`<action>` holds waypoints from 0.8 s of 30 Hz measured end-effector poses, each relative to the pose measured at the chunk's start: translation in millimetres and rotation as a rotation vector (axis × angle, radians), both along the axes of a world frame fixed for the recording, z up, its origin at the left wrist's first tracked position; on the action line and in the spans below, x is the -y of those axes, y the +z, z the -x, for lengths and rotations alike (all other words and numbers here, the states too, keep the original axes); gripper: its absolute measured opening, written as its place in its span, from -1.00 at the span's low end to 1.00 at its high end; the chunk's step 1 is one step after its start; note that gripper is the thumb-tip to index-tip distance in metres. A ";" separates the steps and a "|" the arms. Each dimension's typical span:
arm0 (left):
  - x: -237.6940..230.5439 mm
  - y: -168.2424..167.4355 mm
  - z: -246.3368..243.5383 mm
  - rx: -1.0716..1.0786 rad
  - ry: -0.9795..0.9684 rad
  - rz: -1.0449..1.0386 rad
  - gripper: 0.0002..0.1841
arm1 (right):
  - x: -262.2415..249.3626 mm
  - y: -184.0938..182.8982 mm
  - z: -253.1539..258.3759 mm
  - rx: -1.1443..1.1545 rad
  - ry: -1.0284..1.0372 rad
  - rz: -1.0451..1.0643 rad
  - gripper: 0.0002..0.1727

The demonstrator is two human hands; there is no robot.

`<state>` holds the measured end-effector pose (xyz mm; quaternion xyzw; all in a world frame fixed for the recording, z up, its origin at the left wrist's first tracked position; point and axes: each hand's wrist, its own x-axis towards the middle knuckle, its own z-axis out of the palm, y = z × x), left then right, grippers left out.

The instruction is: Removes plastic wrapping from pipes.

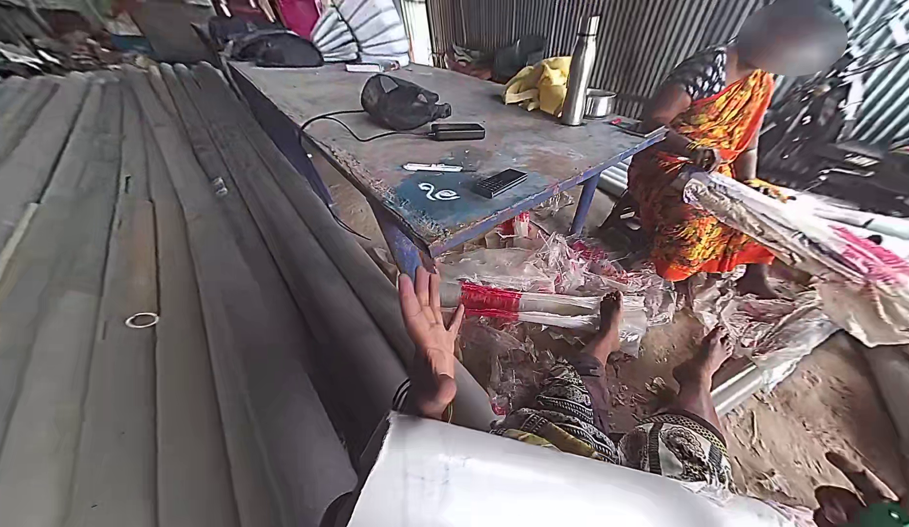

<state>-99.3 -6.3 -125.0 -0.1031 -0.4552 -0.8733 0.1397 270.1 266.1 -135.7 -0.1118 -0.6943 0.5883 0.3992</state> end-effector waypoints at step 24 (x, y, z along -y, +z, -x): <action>-61.1 69.2 -69.7 -0.823 -0.679 -0.016 -0.04 | 66.6 64.1 61.1 -0.332 -0.245 -0.374 -0.11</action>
